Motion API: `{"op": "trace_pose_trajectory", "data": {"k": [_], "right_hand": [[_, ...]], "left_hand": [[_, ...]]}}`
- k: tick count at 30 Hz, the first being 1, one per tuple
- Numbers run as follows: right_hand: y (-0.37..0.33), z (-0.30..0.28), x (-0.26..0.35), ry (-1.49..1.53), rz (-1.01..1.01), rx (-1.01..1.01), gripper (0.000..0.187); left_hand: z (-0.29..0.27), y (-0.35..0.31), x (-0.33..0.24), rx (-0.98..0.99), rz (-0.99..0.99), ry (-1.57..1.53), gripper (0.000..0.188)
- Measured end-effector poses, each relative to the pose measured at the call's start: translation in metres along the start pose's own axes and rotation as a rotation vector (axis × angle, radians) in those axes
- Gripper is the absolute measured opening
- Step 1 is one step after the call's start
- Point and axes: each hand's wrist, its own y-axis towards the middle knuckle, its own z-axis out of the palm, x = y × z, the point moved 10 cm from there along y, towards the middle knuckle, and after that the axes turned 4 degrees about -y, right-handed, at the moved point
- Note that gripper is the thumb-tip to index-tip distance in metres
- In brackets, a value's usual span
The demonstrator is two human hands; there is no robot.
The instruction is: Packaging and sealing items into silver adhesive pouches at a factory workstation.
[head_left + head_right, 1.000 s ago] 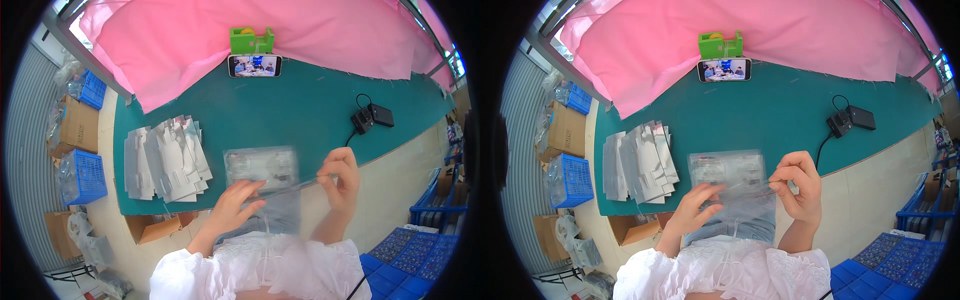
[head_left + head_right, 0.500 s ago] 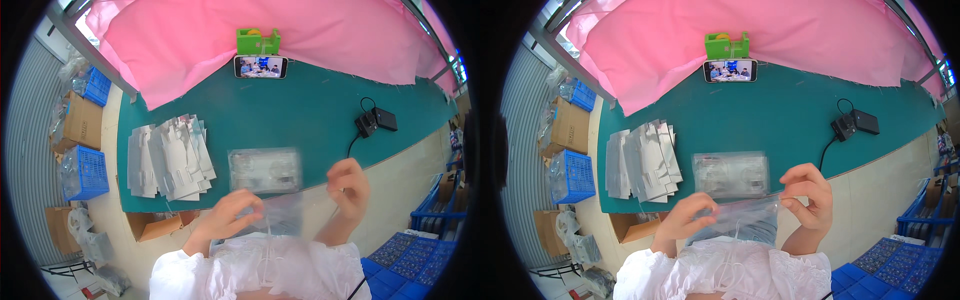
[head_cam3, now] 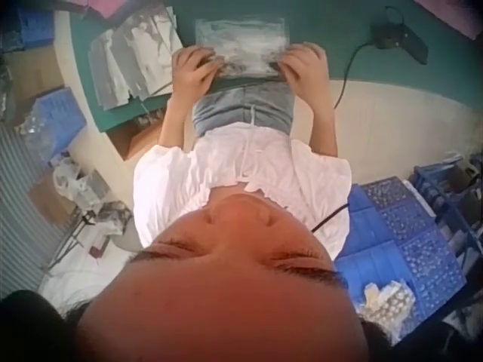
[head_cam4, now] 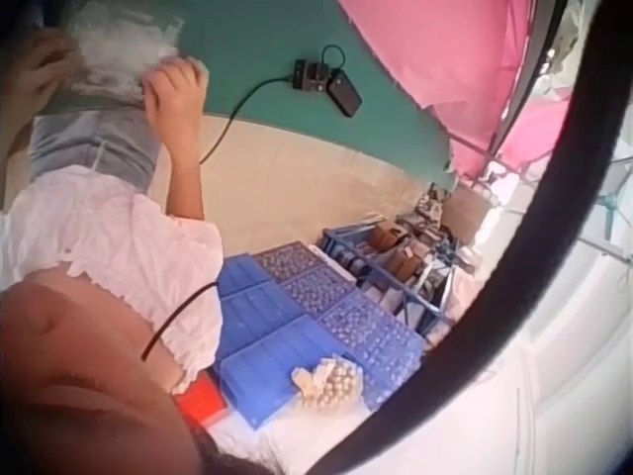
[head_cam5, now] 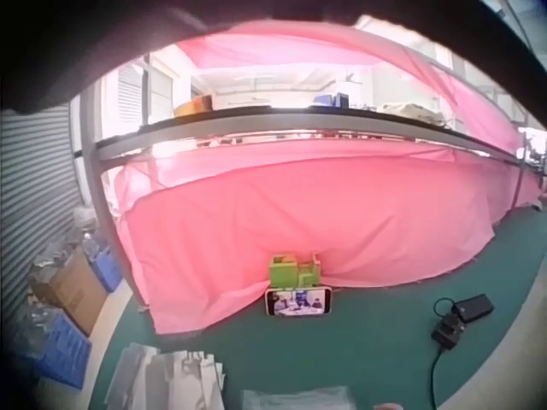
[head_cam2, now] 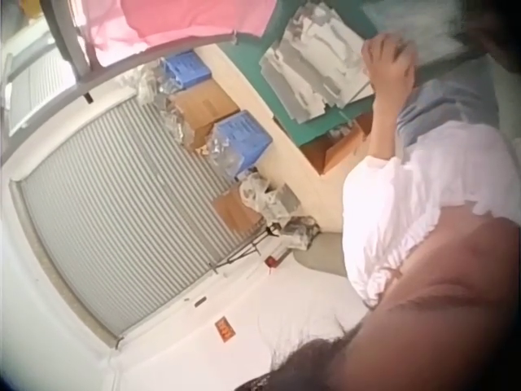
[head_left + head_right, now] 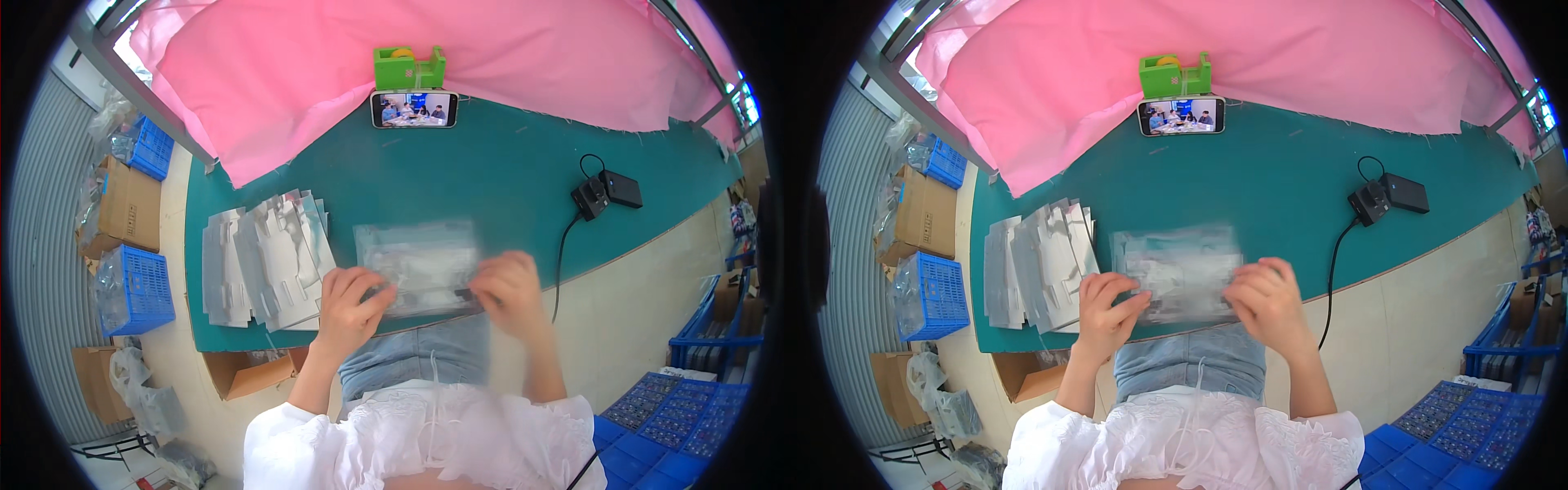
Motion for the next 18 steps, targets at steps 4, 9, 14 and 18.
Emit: {"op": "trace_pose_trajectory", "data": {"k": [4, 9, 14, 18], "right_hand": [[-0.026, 0.029, -0.006, 0.019, 0.035, 0.029, 0.014], [-0.029, 0.023, -0.012, -0.004, 0.066, 0.068, 0.012], [-0.036, 0.019, -0.01, 0.019, 0.074, 0.103, 0.014], [-0.044, 0.021, -0.007, -0.026, 0.044, 0.086, 0.02]], "left_hand": [[0.012, -0.012, 0.003, 0.064, -0.021, 0.052, 0.027], [0.023, -0.014, -0.004, 0.094, -0.016, 0.027, 0.032], [0.026, -0.016, -0.013, 0.126, -0.008, 0.026, 0.034], [0.025, -0.02, -0.017, 0.103, -0.01, 0.021, 0.034]]}}
